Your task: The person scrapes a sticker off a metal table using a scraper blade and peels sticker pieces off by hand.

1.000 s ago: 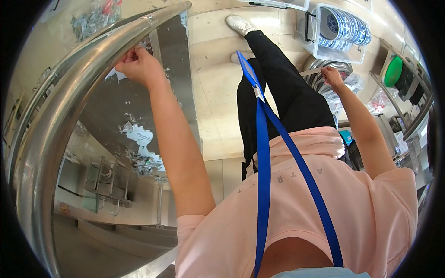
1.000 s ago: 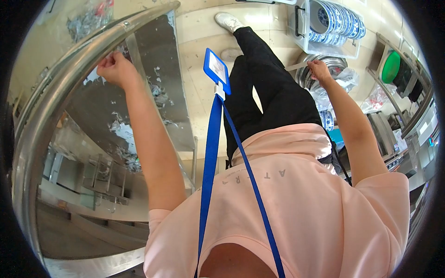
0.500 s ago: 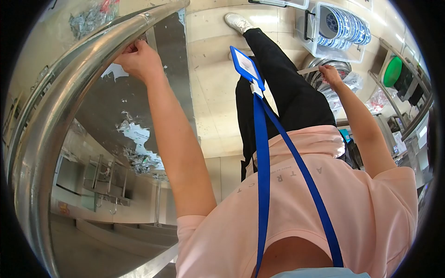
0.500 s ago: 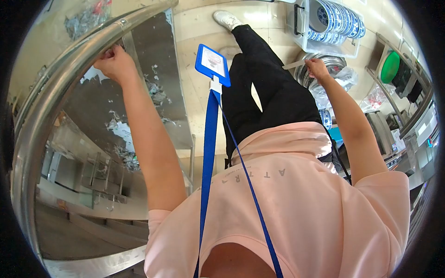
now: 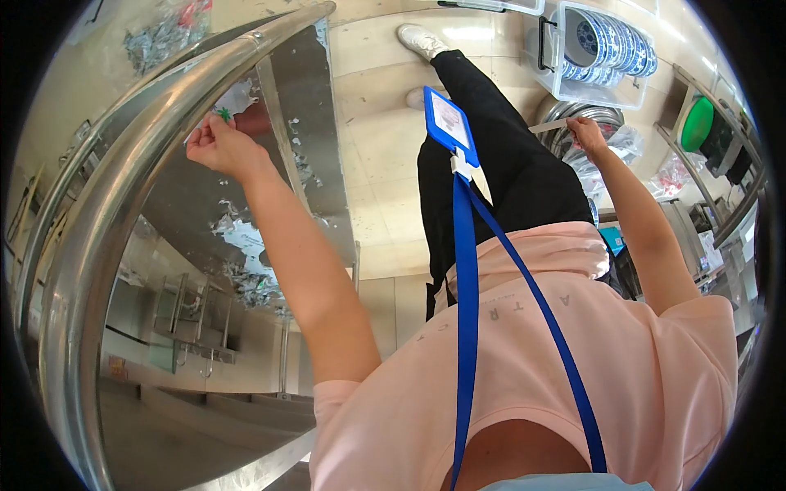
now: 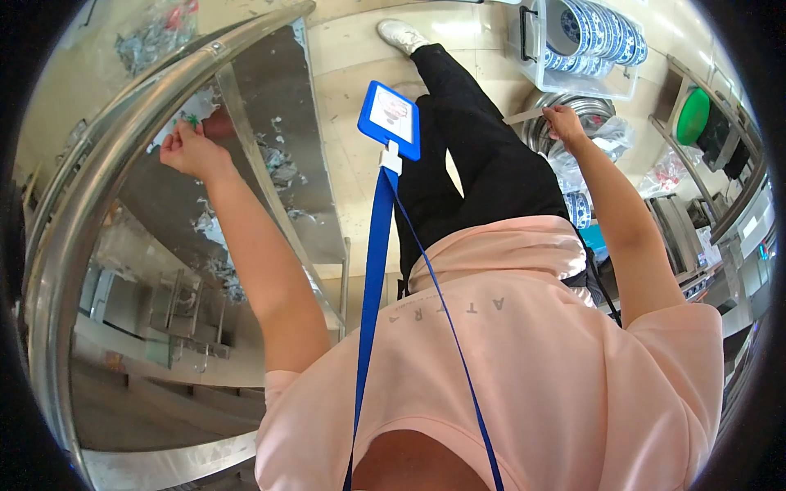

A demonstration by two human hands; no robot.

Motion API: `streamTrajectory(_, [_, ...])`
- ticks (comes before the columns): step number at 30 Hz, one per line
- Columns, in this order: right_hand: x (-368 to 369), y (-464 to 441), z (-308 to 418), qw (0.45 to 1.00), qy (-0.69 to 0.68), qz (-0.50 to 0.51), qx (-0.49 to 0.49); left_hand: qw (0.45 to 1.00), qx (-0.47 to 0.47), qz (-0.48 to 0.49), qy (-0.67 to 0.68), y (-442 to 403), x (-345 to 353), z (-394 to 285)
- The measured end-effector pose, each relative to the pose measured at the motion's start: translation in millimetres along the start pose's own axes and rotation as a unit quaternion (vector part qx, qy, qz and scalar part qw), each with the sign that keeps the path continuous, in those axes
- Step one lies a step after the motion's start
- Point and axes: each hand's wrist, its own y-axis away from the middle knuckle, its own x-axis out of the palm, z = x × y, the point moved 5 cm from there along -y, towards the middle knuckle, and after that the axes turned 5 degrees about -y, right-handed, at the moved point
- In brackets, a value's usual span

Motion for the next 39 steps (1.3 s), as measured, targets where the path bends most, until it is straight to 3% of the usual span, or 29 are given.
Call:
streamTrajectory(2, [2,-4,-3,1.000,0.005,0.001,-0.004,0.996,0.063,0.042,-0.043,3,-2,-4])
streamTrajectory(8, [9,-1,3,1.000,-0.020,0.016,-0.012,0.991,0.069,0.097,-0.064,24,-4,-1])
streamTrajectory(11, [9,3,7,1.000,-0.016,0.002,0.001,0.990,0.030,0.108,-0.091,30,-4,-3])
streamTrajectory(14, [9,2,8,1.000,-0.019,0.003,-0.009,0.988,0.062,0.089,-0.110,27,-13,7])
streamTrajectory(16, [12,2,12,0.999,-0.043,0.011,-0.016,0.993,0.015,0.059,-0.105,15,-24,22])
streamTrajectory(18, [24,-5,31,0.998,-0.028,-0.006,-0.061,0.992,0.046,0.028,-0.118,12,-32,26])
streamTrajectory(20, [58,13,85,0.987,-0.073,0.034,-0.139,0.976,0.152,-0.008,-0.153,25,-34,-2])
streamTrajectory(23, [139,48,173,0.947,-0.157,0.157,-0.233,0.924,0.164,-0.157,-0.308,32,-57,-12])
streamTrajectory(26, [235,88,237,0.906,-0.146,0.279,-0.284,0.972,-0.012,-0.190,-0.141,37,-75,7])
streamTrajectory(29, [299,139,275,0.890,-0.119,0.325,-0.298,0.979,-0.179,-0.083,0.059,68,-44,14])
streamTrajectory(35, [341,155,292,0.913,-0.093,0.296,-0.264,0.938,-0.336,0.073,0.047,83,1,4])
streamTrajectory(39, [351,147,306,0.911,0.014,0.227,-0.343,0.912,-0.379,0.096,0.124,69,12,20])
